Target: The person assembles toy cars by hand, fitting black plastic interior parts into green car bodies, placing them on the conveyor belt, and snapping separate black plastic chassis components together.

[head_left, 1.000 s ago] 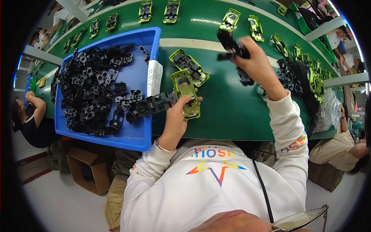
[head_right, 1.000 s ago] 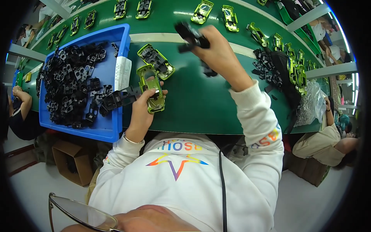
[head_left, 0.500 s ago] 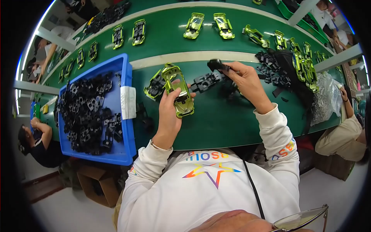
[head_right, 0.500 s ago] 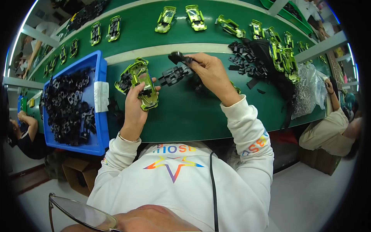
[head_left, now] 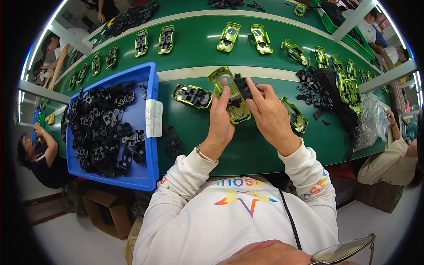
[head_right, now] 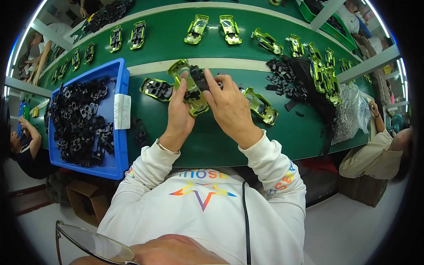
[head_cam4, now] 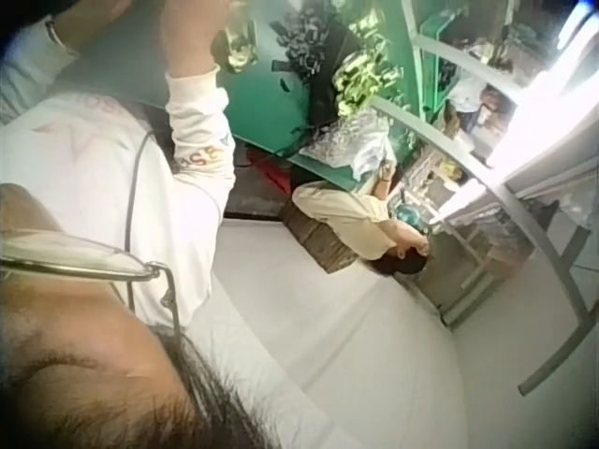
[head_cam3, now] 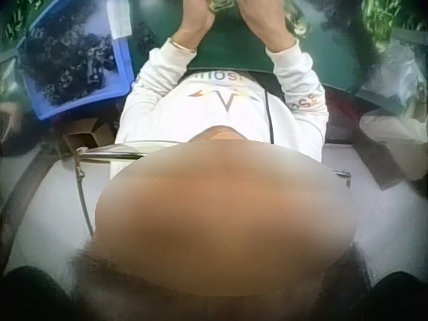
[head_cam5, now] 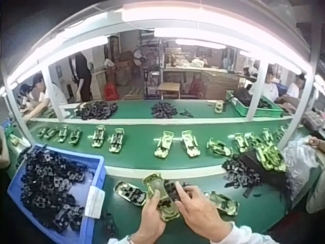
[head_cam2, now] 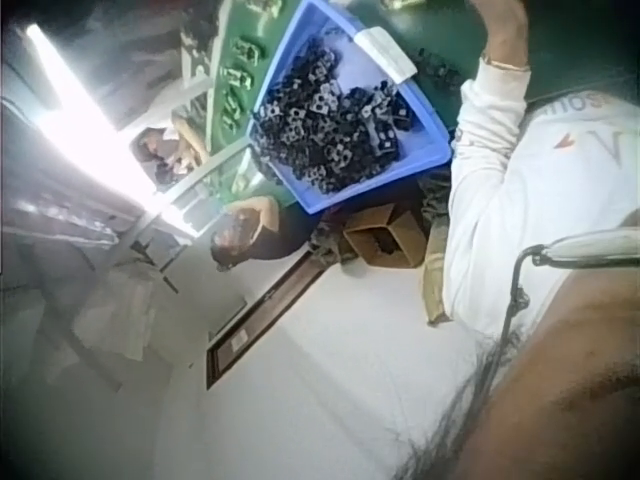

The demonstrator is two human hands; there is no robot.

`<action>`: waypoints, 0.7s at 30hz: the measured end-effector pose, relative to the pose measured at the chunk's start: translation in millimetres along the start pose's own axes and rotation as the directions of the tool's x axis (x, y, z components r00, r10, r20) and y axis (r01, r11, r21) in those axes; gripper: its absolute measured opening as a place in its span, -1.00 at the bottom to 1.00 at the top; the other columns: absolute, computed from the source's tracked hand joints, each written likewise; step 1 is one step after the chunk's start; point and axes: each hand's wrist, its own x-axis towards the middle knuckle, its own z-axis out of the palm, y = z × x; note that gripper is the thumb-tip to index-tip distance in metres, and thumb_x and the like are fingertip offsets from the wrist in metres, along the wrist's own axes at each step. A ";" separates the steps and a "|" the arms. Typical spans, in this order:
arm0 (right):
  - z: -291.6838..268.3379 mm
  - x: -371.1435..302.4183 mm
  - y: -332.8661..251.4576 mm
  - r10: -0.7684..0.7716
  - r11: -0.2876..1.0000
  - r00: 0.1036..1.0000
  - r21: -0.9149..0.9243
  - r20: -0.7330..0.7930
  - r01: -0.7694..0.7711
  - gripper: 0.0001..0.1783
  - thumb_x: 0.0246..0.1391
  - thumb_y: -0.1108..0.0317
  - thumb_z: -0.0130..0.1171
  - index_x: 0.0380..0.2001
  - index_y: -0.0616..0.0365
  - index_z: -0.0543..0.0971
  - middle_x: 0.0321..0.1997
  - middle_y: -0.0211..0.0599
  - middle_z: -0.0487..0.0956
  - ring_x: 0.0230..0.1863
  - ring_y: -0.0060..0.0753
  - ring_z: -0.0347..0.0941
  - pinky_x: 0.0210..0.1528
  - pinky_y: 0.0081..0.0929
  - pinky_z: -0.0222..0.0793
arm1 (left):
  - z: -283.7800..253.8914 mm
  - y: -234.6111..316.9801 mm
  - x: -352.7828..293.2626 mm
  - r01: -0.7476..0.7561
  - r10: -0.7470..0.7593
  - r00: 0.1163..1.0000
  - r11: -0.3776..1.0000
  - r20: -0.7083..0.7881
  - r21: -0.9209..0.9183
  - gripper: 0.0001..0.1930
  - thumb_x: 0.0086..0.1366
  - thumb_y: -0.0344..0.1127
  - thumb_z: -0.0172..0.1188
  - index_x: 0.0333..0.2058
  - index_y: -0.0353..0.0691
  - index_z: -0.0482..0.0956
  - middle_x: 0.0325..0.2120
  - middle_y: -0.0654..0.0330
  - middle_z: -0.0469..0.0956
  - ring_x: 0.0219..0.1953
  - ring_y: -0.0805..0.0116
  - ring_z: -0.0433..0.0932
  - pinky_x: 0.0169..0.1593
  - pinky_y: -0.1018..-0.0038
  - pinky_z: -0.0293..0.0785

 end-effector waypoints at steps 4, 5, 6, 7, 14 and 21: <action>5.0 -12.0 5.0 -0.012 0.924 0.996 0.382 0.088 -0.022 -0.43 0.27 0.36 0.06 0.34 0.06 0.29 0.01 -0.11 0.42 -0.11 -0.12 0.49 -0.08 -0.41 0.45 | -6.9 6.2 -2.6 -0.026 0.025 1.000 0.997 0.019 0.075 -0.58 0.45 -0.30 0.01 0.24 -0.12 0.21 -0.05 0.20 0.50 -0.09 0.41 0.58 -0.09 0.43 0.59; 4.3 -12.9 7.7 0.039 0.856 0.989 0.505 0.142 -0.107 -0.40 0.26 0.38 0.09 0.36 0.04 0.28 0.00 -0.16 0.43 -0.12 -0.24 0.48 -0.05 -0.48 0.42 | -7.5 5.3 -3.9 -0.026 0.024 0.999 0.996 0.025 0.086 -0.57 0.45 -0.31 0.02 0.24 -0.12 0.22 -0.05 0.19 0.51 -0.09 0.41 0.58 -0.09 0.41 0.60; 3.8 -13.6 9.5 0.083 0.767 0.975 0.611 0.204 -0.193 -0.38 0.26 0.39 0.12 0.37 0.03 0.26 0.00 -0.21 0.45 -0.12 -0.36 0.48 -0.03 -0.56 0.40 | -7.1 4.8 -6.2 0.011 -0.012 1.000 0.998 0.021 0.063 -0.58 0.45 -0.30 0.00 0.24 -0.12 0.22 -0.05 0.18 0.52 -0.09 0.39 0.59 -0.09 0.39 0.61; 2.9 -15.5 10.3 0.079 0.766 0.975 0.613 0.209 -0.194 -0.38 0.26 0.39 0.12 0.37 0.03 0.26 0.00 -0.21 0.45 -0.12 -0.36 0.48 -0.03 -0.56 0.40 | -6.7 4.6 -7.2 0.008 -0.009 1.000 0.998 0.016 0.062 -0.58 0.45 -0.30 0.00 0.24 -0.12 0.22 -0.05 0.18 0.52 -0.09 0.39 0.59 -0.09 0.39 0.61; -6.9 -11.9 4.5 0.294 0.646 0.956 0.734 0.015 -0.210 -0.46 0.04 0.38 0.39 0.11 0.18 0.49 -0.10 -0.33 0.60 -0.26 -0.62 0.48 -0.23 -0.64 0.45 | -7.3 5.3 -5.7 -0.004 0.007 0.994 1.000 0.108 -0.028 -0.50 0.55 0.04 -0.37 0.27 -0.12 0.20 0.02 0.09 0.48 0.03 0.28 0.54 0.10 0.27 0.50; -10.4 -24.0 -16.8 0.042 0.981 0.997 0.185 0.066 -0.054 -0.36 0.03 0.28 0.38 0.19 0.16 0.45 -0.27 -0.22 0.49 -0.48 -0.37 0.39 -0.42 -0.49 0.39 | -7.6 -1.1 -7.9 0.062 -0.061 0.991 0.998 0.116 -0.002 -0.49 0.56 0.01 -0.43 0.28 -0.15 0.19 0.12 0.00 0.43 0.13 0.11 0.47 0.21 0.18 0.43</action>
